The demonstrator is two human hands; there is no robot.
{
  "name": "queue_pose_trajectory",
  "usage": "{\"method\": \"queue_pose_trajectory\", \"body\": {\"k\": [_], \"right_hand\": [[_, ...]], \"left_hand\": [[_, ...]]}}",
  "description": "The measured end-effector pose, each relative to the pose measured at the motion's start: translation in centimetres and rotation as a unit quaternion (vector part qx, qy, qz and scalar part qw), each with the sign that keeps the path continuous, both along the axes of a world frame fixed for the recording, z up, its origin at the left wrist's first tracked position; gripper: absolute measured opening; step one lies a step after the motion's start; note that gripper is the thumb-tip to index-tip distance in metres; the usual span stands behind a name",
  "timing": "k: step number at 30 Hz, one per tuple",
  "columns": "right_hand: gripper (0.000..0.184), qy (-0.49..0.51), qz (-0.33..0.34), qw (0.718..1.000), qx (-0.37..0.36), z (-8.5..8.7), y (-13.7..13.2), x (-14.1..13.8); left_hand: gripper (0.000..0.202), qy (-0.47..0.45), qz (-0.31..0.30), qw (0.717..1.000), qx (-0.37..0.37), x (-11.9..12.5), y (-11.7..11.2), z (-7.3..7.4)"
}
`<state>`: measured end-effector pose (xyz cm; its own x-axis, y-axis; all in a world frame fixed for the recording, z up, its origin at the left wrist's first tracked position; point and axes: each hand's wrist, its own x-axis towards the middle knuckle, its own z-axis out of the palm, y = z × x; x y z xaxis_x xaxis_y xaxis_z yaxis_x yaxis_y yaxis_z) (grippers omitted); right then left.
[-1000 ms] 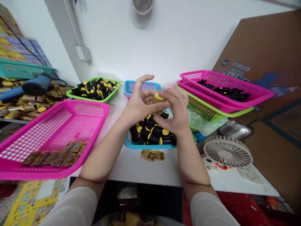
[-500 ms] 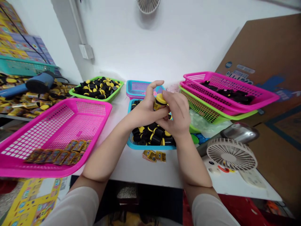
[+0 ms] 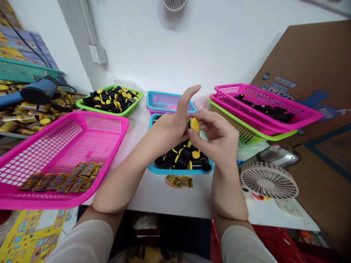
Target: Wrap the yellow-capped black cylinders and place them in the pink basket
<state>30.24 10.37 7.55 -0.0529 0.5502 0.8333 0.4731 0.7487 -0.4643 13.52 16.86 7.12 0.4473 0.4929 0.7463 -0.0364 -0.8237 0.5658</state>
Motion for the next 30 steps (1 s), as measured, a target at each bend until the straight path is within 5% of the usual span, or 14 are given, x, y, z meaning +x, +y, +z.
{"method": "queue_pose_trajectory", "body": {"k": [5,9,14,19,25,30], "right_hand": [[0.036,-0.008,-0.012,1.000,0.021,-0.3,0.2,0.1],[0.042,-0.115,-0.030,0.986,0.121,0.2,0.1,0.4],[0.078,-0.257,-0.116,0.936,0.209,0.2,0.4,0.0],[0.064,-0.241,-0.195,0.896,0.318,-0.5,0.8,-1.1],[0.046,-0.172,-0.129,0.897,0.387,-0.9,1.5,-1.7],[0.036,-0.229,-0.178,0.899,0.328,-2.4,1.5,-0.4]], "left_hand": [[0.101,0.023,-0.006,1.000,0.014,-0.3,-0.2,0.6],[0.099,-0.057,-0.093,0.991,-0.079,-0.4,-0.5,1.1],[0.097,-0.055,-0.176,0.963,-0.197,-1.1,-1.1,1.5],[0.096,-0.024,-0.210,0.942,-0.262,-1.5,-1.5,2.0],[0.082,0.037,-0.292,0.924,-0.243,-1.4,-2.2,2.8],[0.089,0.060,-0.336,0.895,-0.287,-1.6,-2.4,2.8]]}}
